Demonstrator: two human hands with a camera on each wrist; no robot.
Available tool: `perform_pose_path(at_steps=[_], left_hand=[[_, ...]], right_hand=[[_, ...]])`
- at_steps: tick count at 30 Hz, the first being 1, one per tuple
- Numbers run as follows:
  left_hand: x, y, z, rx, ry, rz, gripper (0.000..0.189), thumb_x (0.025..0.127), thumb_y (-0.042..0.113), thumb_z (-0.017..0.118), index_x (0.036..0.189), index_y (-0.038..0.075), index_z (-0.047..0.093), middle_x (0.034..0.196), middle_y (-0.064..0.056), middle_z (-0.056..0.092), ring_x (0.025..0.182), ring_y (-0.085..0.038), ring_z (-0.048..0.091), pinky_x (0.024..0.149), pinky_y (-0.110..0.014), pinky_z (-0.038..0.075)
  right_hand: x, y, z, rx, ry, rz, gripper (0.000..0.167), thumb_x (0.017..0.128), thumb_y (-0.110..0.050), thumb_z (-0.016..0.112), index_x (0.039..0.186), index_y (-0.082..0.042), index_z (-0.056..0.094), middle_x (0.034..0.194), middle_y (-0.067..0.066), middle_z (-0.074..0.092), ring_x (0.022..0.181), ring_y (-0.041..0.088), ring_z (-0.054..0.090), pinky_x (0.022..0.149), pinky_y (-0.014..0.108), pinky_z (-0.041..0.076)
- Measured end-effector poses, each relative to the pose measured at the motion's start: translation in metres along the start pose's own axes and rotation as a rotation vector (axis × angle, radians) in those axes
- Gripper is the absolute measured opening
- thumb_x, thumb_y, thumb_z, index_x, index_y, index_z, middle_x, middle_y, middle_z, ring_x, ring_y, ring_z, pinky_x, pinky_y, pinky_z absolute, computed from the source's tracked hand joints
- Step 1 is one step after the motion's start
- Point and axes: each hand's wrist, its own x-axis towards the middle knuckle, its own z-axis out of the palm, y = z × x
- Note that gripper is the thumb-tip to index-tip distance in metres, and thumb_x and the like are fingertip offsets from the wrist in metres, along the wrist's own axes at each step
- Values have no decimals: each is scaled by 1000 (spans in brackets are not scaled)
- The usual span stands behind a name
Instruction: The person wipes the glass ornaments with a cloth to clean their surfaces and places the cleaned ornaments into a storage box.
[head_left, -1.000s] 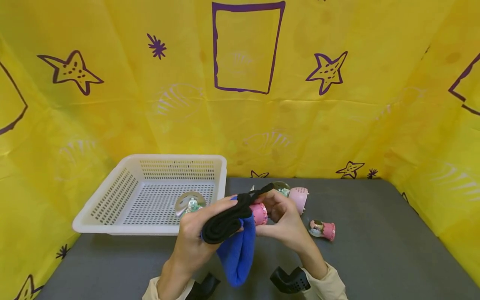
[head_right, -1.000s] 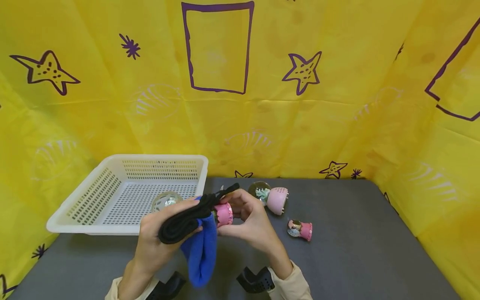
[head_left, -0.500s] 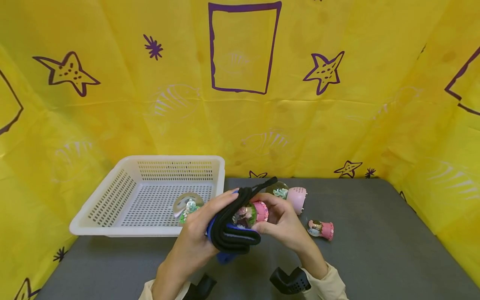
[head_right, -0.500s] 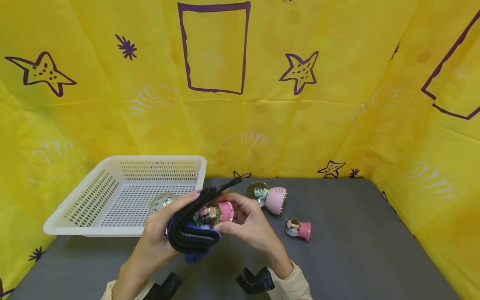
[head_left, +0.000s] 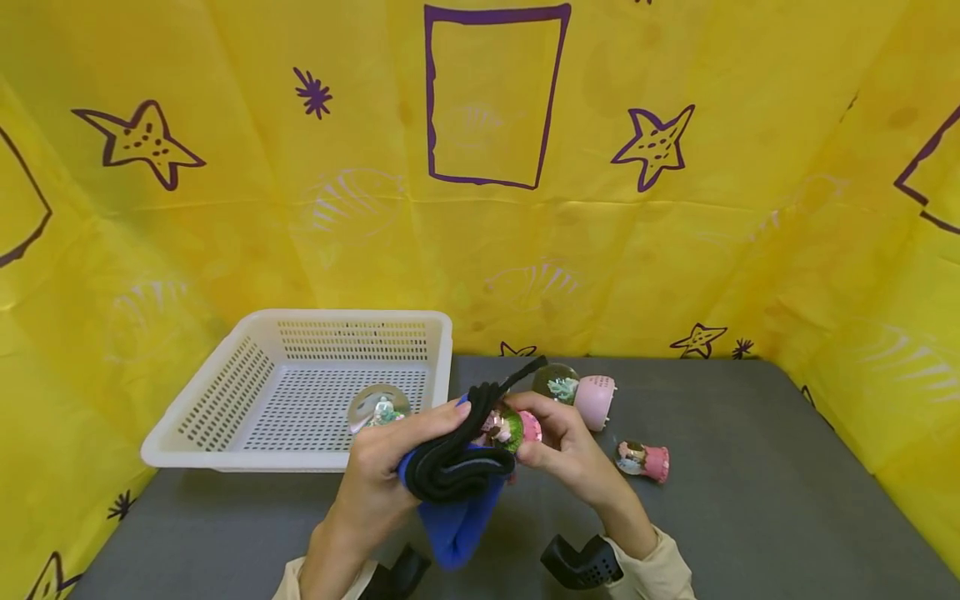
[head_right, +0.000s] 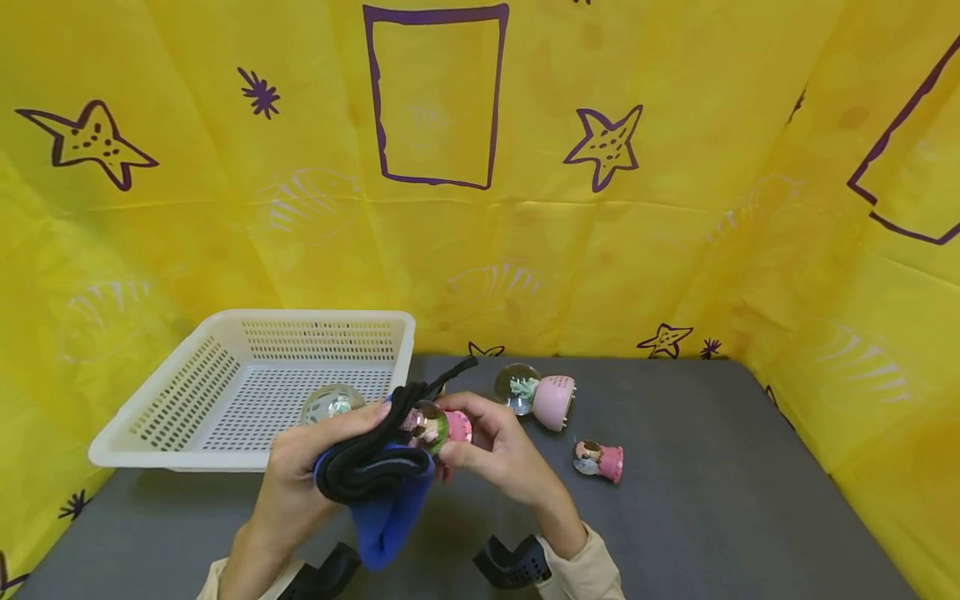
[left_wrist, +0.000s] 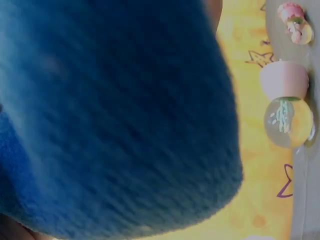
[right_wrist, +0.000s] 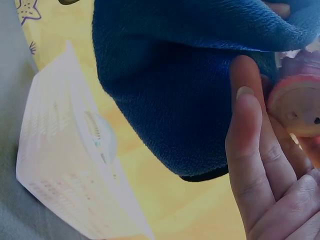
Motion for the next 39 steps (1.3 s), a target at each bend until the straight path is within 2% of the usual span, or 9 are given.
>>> perform_pose_path(at_steps=[5,9,12,15,17,24,31,35,39], left_hand=[[1,2,0,34,5,-15,36,93,16,67,124,-3,65,123,-15,70,119,-18,65,102,-28,50],[2,9,2,155,-43,-155,46,93,27,69,129,0,59,120,-17,69,113,-20,67,104,-23,48],[2,13,5,226,-106,-280,60,84,23,81,134,2,53,123,-14,67,110,-21,66,103,-20,47],[2,15,7,280,-154,-339,76,73,16,89,137,6,49,126,-10,66,110,-22,66,102,-20,47],[2,15,7,287,-158,-334,76,72,16,90,136,7,50,125,-9,66,109,-23,67,102,-20,47],[3,13,6,192,-60,-207,41,89,29,74,121,5,65,115,-16,70,108,-25,68,104,-22,47],[2,14,4,160,3,-219,33,90,22,73,116,3,67,111,-17,73,108,-23,70,102,-24,49],[3,16,4,148,-31,-319,51,77,13,85,123,5,64,115,-12,72,110,-20,68,102,-23,49],[4,19,7,255,-135,-478,75,70,19,91,134,15,54,123,-4,68,107,-17,68,94,-29,54]], right_hand=[[1,-2,1,7,-8,-5,26,103,-24,53,126,-11,57,105,-7,63,79,5,64,61,33,58],[2,-3,2,-26,34,2,22,101,-14,54,123,-13,57,110,-7,62,89,4,61,72,25,57],[2,-2,3,-34,70,2,24,96,-4,60,120,-8,58,114,-5,61,96,5,60,80,20,54],[3,1,2,-27,80,-12,28,91,2,66,118,0,58,118,-3,62,100,7,62,84,22,56],[3,2,1,-34,77,-24,30,90,3,67,119,2,58,119,-2,62,102,9,63,86,23,56],[1,2,-1,-67,58,-36,36,87,1,72,118,10,55,121,-6,63,99,5,64,80,21,57],[1,0,4,-180,92,-41,41,83,4,75,114,15,52,116,-11,63,91,3,66,72,25,59],[1,1,5,-276,129,-91,41,79,8,77,113,10,56,116,-9,63,97,5,64,77,24,58],[3,2,7,-345,163,-151,43,73,19,75,110,6,58,111,5,65,103,7,64,83,24,57]])
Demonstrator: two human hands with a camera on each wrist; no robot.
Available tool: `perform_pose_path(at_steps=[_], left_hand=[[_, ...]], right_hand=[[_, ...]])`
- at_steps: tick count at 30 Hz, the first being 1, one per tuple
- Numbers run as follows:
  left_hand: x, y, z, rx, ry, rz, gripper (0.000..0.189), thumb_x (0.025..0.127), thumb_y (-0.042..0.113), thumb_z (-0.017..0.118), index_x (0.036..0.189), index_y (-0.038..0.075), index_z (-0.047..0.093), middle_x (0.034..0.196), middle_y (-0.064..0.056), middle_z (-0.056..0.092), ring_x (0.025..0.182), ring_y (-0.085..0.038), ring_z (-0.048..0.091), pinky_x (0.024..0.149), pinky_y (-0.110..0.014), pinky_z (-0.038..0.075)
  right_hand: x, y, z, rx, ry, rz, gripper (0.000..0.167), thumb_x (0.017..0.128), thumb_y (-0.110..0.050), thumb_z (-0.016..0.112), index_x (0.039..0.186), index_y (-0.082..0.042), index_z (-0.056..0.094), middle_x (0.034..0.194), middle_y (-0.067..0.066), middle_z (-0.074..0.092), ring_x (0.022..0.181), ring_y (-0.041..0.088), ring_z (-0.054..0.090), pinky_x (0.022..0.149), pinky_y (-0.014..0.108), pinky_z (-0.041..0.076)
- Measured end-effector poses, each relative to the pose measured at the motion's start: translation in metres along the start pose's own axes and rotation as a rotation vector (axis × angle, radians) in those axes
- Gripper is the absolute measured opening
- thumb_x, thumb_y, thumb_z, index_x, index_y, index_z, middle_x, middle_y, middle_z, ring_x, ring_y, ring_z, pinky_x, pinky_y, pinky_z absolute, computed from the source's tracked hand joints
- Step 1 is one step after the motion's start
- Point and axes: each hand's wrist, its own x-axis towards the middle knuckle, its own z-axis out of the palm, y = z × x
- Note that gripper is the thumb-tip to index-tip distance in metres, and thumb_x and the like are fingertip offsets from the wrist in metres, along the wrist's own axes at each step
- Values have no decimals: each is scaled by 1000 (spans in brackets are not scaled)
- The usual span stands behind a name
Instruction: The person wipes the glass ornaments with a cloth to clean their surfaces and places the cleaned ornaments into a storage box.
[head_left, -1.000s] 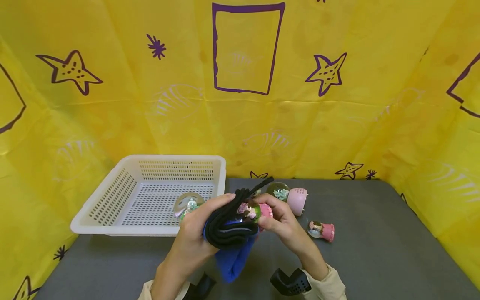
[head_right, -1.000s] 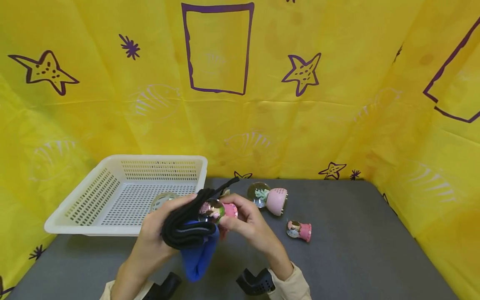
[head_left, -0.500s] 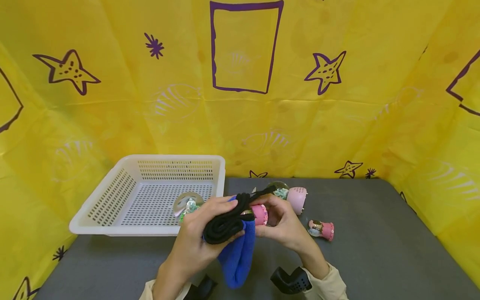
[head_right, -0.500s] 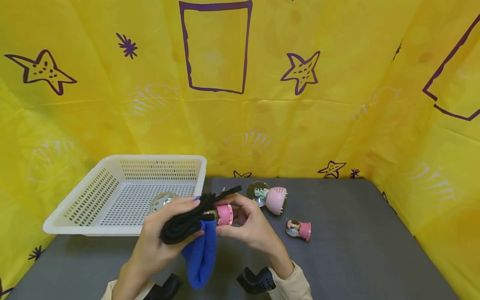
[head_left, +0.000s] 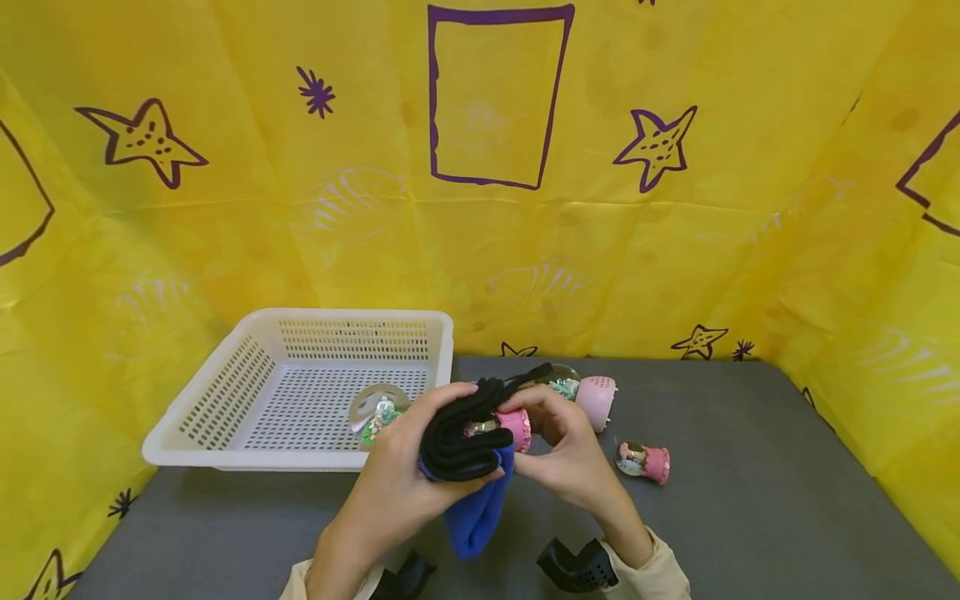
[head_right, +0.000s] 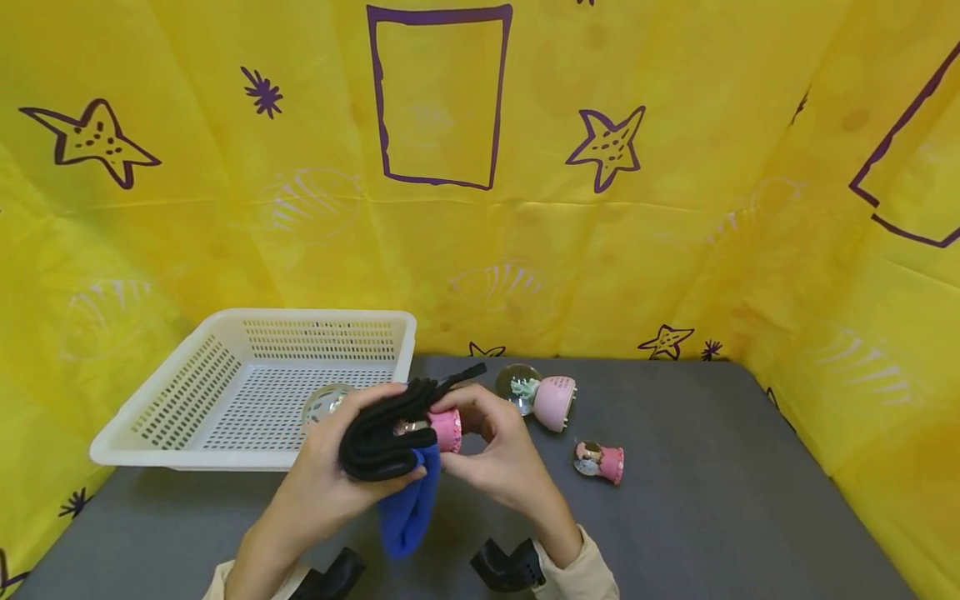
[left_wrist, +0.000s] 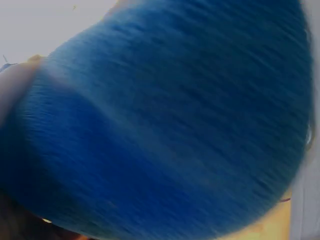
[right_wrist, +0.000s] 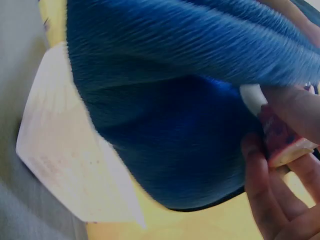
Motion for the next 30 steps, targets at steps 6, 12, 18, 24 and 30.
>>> perform_pose_path(at_steps=[6,12,18,24,30], left_hand=[[0,2,5,147,-20,-44,73,70,32,91,132,19,54,121,0,69,101,-15,70,85,-36,58],[0,0,3,49,74,34,45,76,14,86,117,16,67,112,1,73,104,-17,70,92,-26,55],[1,-1,2,-27,151,76,38,78,0,80,113,9,67,101,-8,75,90,-18,72,86,-18,54],[2,-1,3,-21,195,131,32,86,14,78,114,6,67,102,-10,75,92,-22,73,92,-16,52],[3,-1,8,43,206,217,34,93,32,68,115,7,67,100,-10,75,86,-23,74,85,-19,55]], right_hand=[[1,2,2,8,3,-22,46,69,25,73,107,4,58,106,14,61,103,6,63,85,24,57],[2,3,3,39,-16,-58,47,67,28,72,105,5,56,101,15,58,101,6,59,85,22,56],[1,3,5,61,-44,-75,46,69,29,70,105,4,56,107,13,59,108,9,58,87,24,56],[0,-2,4,53,-51,115,50,73,22,73,115,5,51,116,13,56,104,9,63,81,26,59],[-1,-4,-4,253,-103,215,43,82,17,66,119,10,44,128,6,52,98,11,64,75,24,58]])
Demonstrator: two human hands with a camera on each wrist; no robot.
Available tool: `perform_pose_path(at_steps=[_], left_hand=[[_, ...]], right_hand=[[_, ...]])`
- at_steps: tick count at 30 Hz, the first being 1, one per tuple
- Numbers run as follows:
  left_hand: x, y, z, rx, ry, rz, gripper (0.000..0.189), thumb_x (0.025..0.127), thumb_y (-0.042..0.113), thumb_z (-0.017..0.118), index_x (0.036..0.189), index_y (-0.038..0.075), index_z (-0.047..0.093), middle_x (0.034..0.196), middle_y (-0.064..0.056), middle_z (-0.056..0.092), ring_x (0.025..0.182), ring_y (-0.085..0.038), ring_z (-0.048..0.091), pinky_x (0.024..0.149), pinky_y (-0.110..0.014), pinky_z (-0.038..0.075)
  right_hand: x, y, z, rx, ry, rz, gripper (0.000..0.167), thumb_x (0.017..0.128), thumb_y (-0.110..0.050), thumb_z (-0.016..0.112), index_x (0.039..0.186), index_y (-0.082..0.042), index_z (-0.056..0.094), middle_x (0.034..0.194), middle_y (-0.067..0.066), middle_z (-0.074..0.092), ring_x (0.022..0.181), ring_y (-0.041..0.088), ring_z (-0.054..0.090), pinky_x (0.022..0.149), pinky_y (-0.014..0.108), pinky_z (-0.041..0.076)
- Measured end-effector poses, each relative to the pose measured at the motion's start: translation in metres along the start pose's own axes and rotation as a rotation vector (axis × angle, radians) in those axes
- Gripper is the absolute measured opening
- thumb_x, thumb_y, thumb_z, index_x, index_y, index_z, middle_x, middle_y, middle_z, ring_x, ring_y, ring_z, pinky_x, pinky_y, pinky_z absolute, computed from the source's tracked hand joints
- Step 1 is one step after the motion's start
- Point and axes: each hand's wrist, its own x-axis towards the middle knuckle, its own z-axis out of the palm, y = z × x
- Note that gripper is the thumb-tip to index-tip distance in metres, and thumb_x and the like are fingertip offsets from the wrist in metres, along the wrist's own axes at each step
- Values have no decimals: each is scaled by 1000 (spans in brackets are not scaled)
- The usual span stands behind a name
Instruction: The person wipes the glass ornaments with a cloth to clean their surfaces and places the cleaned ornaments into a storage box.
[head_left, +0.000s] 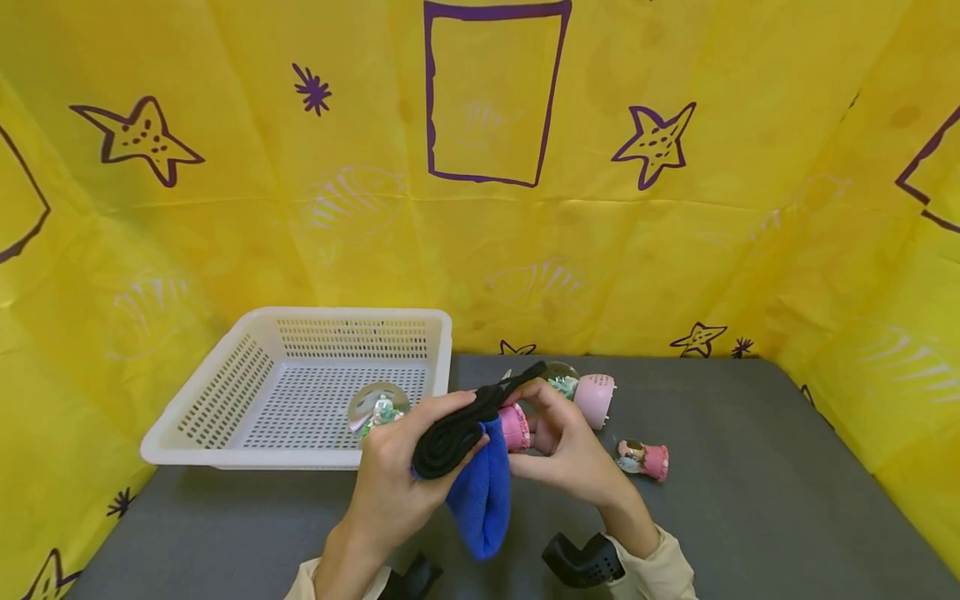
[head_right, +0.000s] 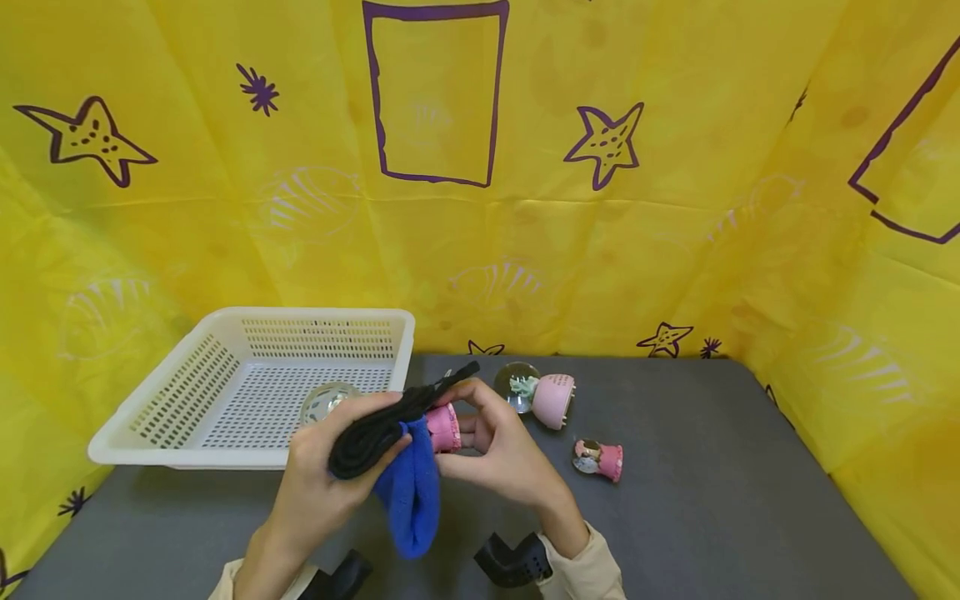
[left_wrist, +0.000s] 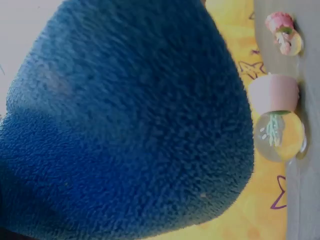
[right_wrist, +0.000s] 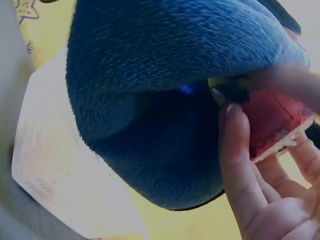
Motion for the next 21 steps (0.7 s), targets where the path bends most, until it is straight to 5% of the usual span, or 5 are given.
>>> perform_pose_path(at_steps=[4,9,12,15,21], left_hand=[[0,1,-1,-27,-73,-75,38,88,24,77,121,10,65,108,-8,74,94,-21,73,89,-21,55],[-1,1,-8,-117,-258,-341,54,83,18,81,130,22,56,118,1,69,101,-13,67,88,-29,55],[-1,1,-11,-134,-325,-426,53,85,24,79,131,26,53,117,4,68,99,-10,65,85,-30,55],[-1,2,-10,-101,-302,-381,48,86,22,78,129,25,57,114,3,70,97,-10,66,82,-30,56],[-1,2,-7,-67,-116,-257,39,84,5,77,119,18,67,111,-2,74,95,-13,70,83,-24,57]], right_hand=[[0,0,-4,40,-8,-60,34,88,11,64,117,5,49,124,1,54,94,11,63,70,20,55],[2,0,-5,-4,-24,-180,32,85,13,68,111,6,51,122,1,57,109,12,62,88,26,57],[4,-1,-5,-12,-48,-236,33,83,16,68,109,8,51,125,2,59,116,14,59,96,28,54],[3,-1,-4,-10,-49,-254,34,82,17,67,110,7,51,127,2,58,119,15,56,97,26,52],[4,-3,0,-48,39,-180,49,80,16,71,121,12,45,130,4,52,117,12,59,97,26,53]])
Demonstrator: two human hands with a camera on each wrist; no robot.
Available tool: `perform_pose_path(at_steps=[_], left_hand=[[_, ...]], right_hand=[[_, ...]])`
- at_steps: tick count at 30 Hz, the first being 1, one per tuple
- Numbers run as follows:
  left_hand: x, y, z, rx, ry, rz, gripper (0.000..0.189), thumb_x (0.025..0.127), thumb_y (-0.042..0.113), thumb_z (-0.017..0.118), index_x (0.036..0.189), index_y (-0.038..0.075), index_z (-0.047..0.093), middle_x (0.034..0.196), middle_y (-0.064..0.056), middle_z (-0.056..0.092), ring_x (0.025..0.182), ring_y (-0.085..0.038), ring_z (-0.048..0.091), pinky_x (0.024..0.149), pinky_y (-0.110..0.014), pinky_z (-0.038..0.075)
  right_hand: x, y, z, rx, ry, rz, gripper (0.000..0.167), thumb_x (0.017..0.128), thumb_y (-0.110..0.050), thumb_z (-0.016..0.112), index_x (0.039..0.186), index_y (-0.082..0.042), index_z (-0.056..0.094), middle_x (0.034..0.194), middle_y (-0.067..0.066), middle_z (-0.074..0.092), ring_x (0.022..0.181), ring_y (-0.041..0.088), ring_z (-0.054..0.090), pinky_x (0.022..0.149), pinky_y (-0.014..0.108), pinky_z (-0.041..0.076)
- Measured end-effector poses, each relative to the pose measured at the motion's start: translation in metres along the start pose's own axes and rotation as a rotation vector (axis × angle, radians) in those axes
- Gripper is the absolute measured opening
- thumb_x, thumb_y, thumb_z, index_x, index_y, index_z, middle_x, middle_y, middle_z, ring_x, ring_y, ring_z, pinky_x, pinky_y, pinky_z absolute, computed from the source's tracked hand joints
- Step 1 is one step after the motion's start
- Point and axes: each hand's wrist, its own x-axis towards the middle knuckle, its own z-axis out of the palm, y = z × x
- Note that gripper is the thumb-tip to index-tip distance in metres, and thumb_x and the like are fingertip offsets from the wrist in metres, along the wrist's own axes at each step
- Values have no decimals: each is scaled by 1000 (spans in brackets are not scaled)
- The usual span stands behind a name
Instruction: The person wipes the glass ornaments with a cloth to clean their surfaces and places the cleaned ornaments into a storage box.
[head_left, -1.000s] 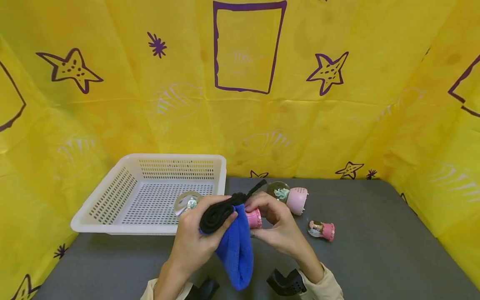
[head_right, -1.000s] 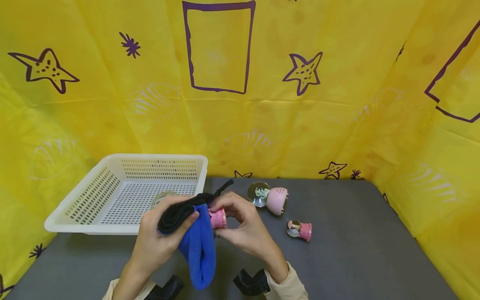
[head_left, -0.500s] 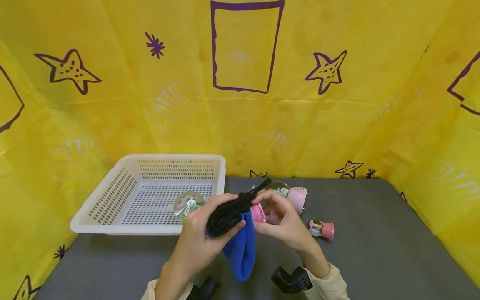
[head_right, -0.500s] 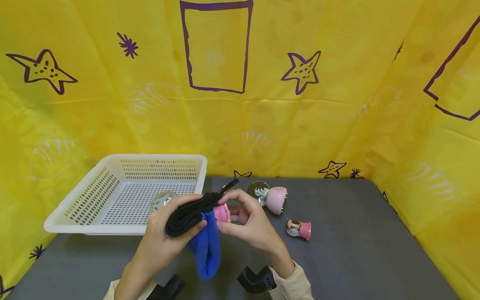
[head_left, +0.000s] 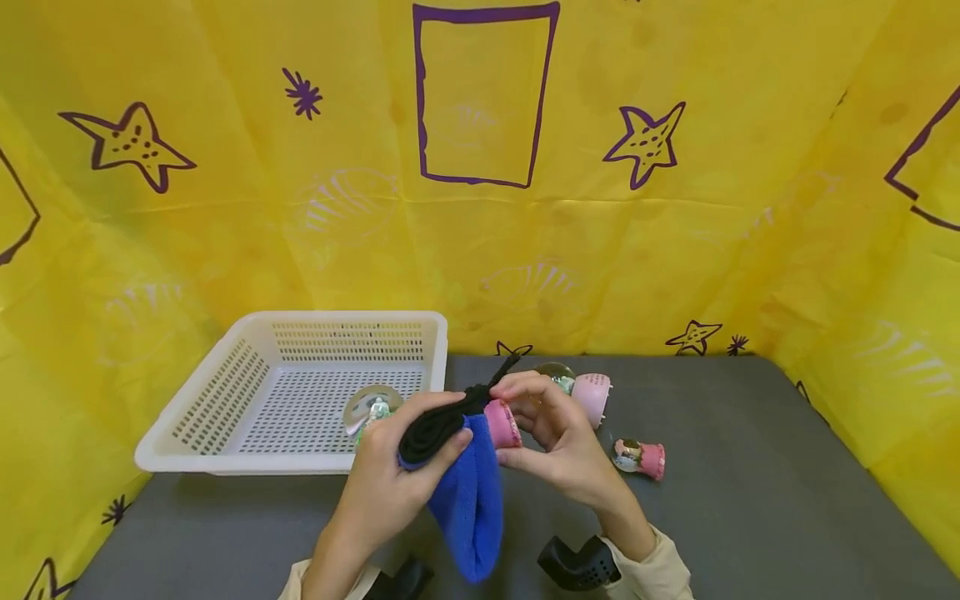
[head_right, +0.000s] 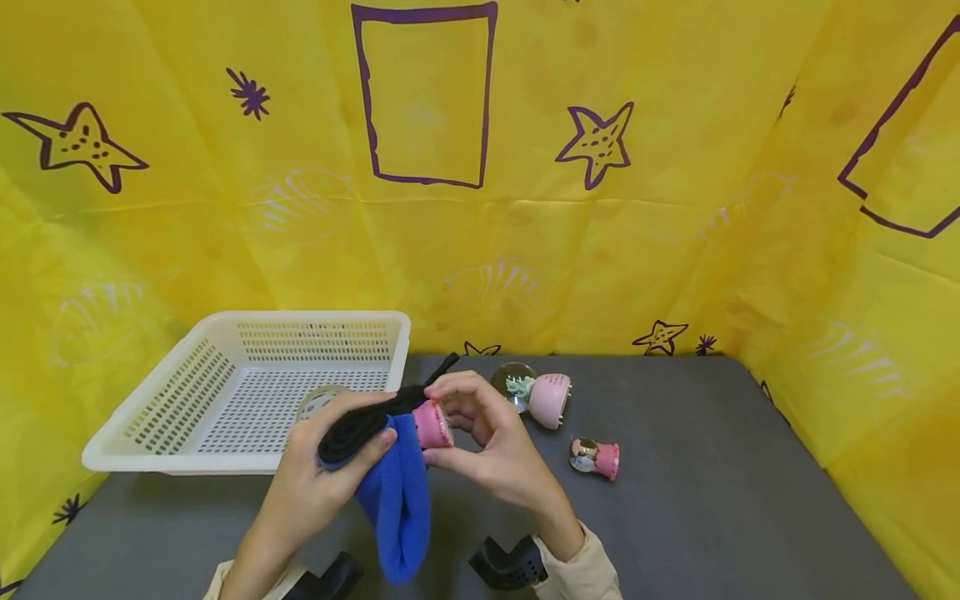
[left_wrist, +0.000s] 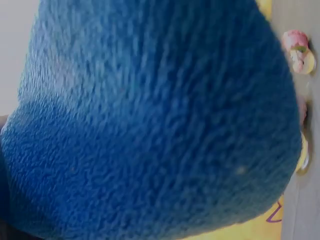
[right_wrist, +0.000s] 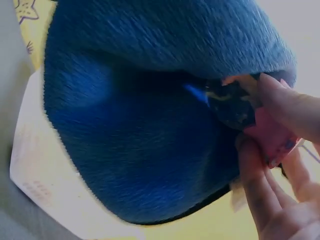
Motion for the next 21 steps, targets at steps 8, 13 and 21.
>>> perform_pose_path(at_steps=[8,13,21], left_hand=[[3,-3,-1,7,107,109,41,76,-5,80,113,6,68,103,-11,74,94,-18,73,91,-15,52],[4,-4,0,-10,121,144,40,76,-4,80,113,5,68,102,-11,75,95,-17,72,91,-16,52],[2,-4,7,-50,35,112,49,79,2,81,124,10,64,118,-10,71,110,-18,68,100,-21,49]], right_hand=[[-2,5,4,50,72,227,56,84,5,74,128,10,40,122,2,56,100,12,71,77,29,60],[-2,4,2,87,66,287,51,85,4,73,124,10,41,117,2,58,94,13,73,74,28,60],[-1,1,-4,186,44,227,48,86,8,68,127,-6,47,124,3,50,87,13,71,72,23,59]])
